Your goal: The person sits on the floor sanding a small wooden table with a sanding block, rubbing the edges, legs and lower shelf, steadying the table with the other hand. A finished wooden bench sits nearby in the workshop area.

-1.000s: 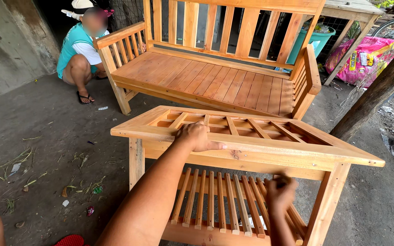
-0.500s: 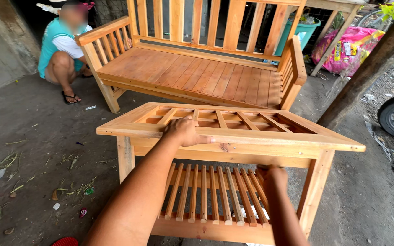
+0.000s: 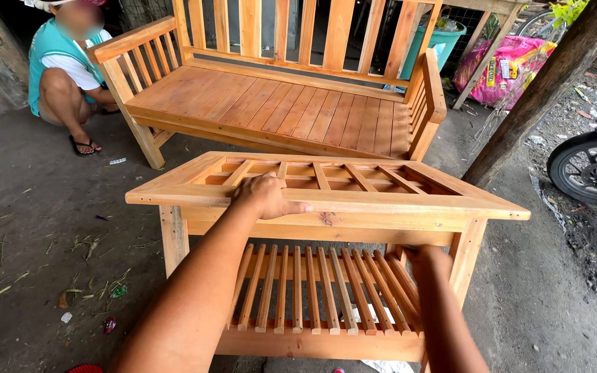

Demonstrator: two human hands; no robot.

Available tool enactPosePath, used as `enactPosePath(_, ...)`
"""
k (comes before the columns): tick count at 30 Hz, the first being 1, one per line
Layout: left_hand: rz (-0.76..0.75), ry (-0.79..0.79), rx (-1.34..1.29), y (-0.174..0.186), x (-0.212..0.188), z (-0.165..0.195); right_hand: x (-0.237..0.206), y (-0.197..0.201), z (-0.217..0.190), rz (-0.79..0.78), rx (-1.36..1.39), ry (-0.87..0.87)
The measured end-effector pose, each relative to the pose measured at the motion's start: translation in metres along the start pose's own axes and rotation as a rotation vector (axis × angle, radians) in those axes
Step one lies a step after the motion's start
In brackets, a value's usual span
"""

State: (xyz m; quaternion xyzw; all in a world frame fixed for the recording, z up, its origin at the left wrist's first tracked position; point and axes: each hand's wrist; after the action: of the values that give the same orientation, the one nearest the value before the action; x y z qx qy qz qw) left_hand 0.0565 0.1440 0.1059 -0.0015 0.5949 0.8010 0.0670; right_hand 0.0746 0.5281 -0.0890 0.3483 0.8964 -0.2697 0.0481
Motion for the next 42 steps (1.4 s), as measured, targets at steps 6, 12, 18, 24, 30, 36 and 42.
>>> enactPosePath(6,0.0,-0.021,0.025,0.0,-0.001,0.003,-0.026,-0.039,0.017,-0.024,0.078,-0.015)
enactPosePath(12,0.023,-0.033,-0.016,0.001,0.0,-0.001,-0.1,-0.136,0.121,-0.301,0.158,-0.311)
enactPosePath(18,0.02,-0.048,0.014,0.0,0.0,0.004,-0.021,-0.027,0.018,-0.07,0.126,-0.051)
enactPosePath(24,0.01,-0.037,0.015,0.001,0.001,0.004,-0.055,-0.082,0.061,-0.142,0.129,-0.103)
enactPosePath(30,0.006,-0.021,-0.015,-0.001,0.006,-0.001,-0.108,-0.154,0.132,-0.411,0.187,-0.357)
enactPosePath(36,0.026,-0.037,-0.018,-0.008,0.009,0.004,0.004,-0.009,0.011,-0.11,0.214,-0.101)
enactPosePath(42,-0.003,-0.038,0.005,-0.006,0.001,0.008,-0.03,-0.079,0.075,-0.168,0.264,-0.168)
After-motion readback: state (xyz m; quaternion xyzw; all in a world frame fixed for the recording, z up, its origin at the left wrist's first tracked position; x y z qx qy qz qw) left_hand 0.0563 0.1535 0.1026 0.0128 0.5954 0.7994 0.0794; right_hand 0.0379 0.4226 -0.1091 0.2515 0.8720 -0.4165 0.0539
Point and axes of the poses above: each hand's wrist, its own x-axis towards the middle knuckle, its own y-axis out of the back of the hand, z = x × y, and after that the axes turned 5 degrees about y, right-handed
